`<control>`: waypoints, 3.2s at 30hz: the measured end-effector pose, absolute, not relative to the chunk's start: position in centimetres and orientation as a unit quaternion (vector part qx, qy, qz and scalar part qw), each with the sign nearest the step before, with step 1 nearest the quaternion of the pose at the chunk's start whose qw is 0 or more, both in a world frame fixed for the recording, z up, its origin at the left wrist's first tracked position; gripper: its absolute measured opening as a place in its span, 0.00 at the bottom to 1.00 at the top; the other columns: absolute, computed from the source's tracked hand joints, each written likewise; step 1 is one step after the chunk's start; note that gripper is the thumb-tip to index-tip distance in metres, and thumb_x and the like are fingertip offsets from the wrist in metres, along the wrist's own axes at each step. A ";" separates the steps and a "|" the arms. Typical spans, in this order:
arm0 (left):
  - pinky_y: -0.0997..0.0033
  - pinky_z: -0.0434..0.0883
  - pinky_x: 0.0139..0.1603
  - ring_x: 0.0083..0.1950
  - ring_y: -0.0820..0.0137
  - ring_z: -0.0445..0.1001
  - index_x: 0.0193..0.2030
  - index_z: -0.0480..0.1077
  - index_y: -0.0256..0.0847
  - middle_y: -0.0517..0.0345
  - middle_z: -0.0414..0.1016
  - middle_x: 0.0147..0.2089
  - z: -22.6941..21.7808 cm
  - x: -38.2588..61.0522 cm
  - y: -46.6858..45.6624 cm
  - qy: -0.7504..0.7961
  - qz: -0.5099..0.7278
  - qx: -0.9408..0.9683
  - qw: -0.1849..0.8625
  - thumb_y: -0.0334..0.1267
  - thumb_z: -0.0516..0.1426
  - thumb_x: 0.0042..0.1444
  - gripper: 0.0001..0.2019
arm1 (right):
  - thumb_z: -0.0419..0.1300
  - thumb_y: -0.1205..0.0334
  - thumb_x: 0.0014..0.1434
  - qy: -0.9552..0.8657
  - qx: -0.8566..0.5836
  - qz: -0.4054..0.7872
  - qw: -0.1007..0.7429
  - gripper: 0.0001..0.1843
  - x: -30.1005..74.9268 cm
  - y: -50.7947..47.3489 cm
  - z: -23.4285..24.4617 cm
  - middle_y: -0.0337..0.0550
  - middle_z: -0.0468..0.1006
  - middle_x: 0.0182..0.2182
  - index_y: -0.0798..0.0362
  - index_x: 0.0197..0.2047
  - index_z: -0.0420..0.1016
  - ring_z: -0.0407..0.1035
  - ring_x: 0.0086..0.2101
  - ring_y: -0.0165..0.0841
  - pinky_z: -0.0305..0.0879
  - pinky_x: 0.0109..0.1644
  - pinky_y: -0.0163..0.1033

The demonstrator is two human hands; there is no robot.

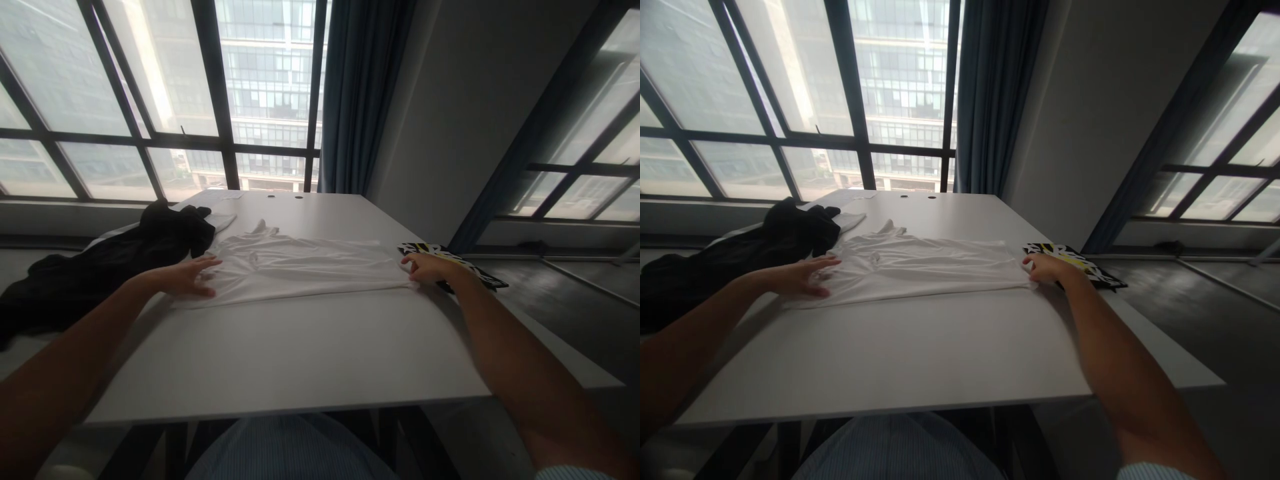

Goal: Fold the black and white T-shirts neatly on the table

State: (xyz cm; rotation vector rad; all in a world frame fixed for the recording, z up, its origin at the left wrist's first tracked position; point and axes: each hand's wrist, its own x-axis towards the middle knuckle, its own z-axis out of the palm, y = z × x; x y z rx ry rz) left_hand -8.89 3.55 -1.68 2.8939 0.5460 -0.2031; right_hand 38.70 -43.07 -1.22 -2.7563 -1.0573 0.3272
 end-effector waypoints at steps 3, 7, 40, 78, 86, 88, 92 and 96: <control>0.51 0.46 0.76 0.78 0.50 0.49 0.76 0.57 0.40 0.47 0.50 0.79 -2.3 -7.1 0.4 0.099 0.030 0.991 0.088 0.73 0.46 0.60 0.47 | 0.65 0.61 0.55 -0.395 -0.916 -0.019 0.068 0.27 37.2 -40.5 -1.7 0.53 0.81 0.48 0.55 0.59 0.77 0.76 0.44 0.42 0.67 0.50 0.41; 0.48 0.42 0.77 0.79 0.54 0.46 0.77 0.54 0.43 0.49 0.48 0.79 -4.1 -4.8 -3.3 0.026 0.026 0.996 0.086 0.67 0.38 0.67 0.41 | 0.58 0.56 0.64 -0.500 -0.858 -0.072 0.092 0.22 35.3 -37.7 -3.9 0.54 0.77 0.56 0.55 0.57 0.78 0.73 0.52 0.42 0.65 0.60 0.42; 0.57 0.65 0.68 0.69 0.55 0.67 0.52 0.77 0.43 0.46 0.66 0.71 -3.1 -5.3 -3.9 -0.011 0.061 0.986 0.154 0.60 0.47 0.68 0.27 | 0.44 0.42 0.70 -0.556 -0.825 -0.057 0.083 0.35 32.4 -34.6 -7.5 0.55 0.62 0.70 0.54 0.69 0.67 0.57 0.69 0.47 0.52 0.72 0.57; 0.45 0.39 0.76 0.80 0.57 0.41 0.77 0.51 0.43 0.47 0.43 0.80 -3.8 -6.1 0.5 0.187 0.051 0.981 0.026 0.62 0.36 0.69 0.37 | 0.41 0.48 0.72 -0.461 -0.880 -0.111 0.013 0.32 34.7 -37.3 -6.7 0.55 0.57 0.72 0.55 0.71 0.63 0.51 0.71 0.47 0.48 0.71 0.66; 0.50 0.40 0.76 0.80 0.58 0.41 0.78 0.49 0.44 0.51 0.42 0.80 -5.6 -3.9 -2.1 0.096 -0.010 0.992 0.083 0.63 0.39 0.68 0.38 | 0.41 0.44 0.72 -0.591 -0.803 -0.012 0.068 0.34 30.6 -33.8 -7.8 0.49 0.56 0.73 0.50 0.74 0.59 0.50 0.71 0.43 0.52 0.73 0.56; 0.51 0.40 0.76 0.80 0.58 0.41 0.78 0.50 0.45 0.52 0.43 0.80 -5.7 -4.3 -1.0 0.117 -0.010 0.989 0.085 0.64 0.37 0.68 0.38 | 0.42 0.42 0.71 -0.580 -0.811 -0.003 0.070 0.35 31.1 -34.0 -8.0 0.50 0.56 0.73 0.51 0.74 0.59 0.50 0.71 0.42 0.50 0.74 0.54; 0.55 0.41 0.76 0.79 0.59 0.43 0.77 0.52 0.42 0.50 0.46 0.80 -5.6 -4.8 1.5 0.134 0.000 0.988 0.082 0.66 0.34 0.67 0.41 | 0.42 0.42 0.71 -0.553 -0.830 -0.005 0.064 0.37 32.0 -34.7 -7.7 0.52 0.57 0.72 0.55 0.73 0.60 0.51 0.71 0.41 0.48 0.75 0.49; 0.58 0.43 0.76 0.79 0.59 0.45 0.76 0.55 0.40 0.50 0.50 0.78 -5.5 -4.7 3.1 0.128 0.002 0.989 0.073 0.68 0.34 0.65 0.44 | 0.42 0.42 0.71 -0.559 -0.826 -0.026 0.065 0.36 31.1 -34.8 -7.2 0.54 0.60 0.71 0.57 0.72 0.63 0.54 0.70 0.43 0.50 0.74 0.51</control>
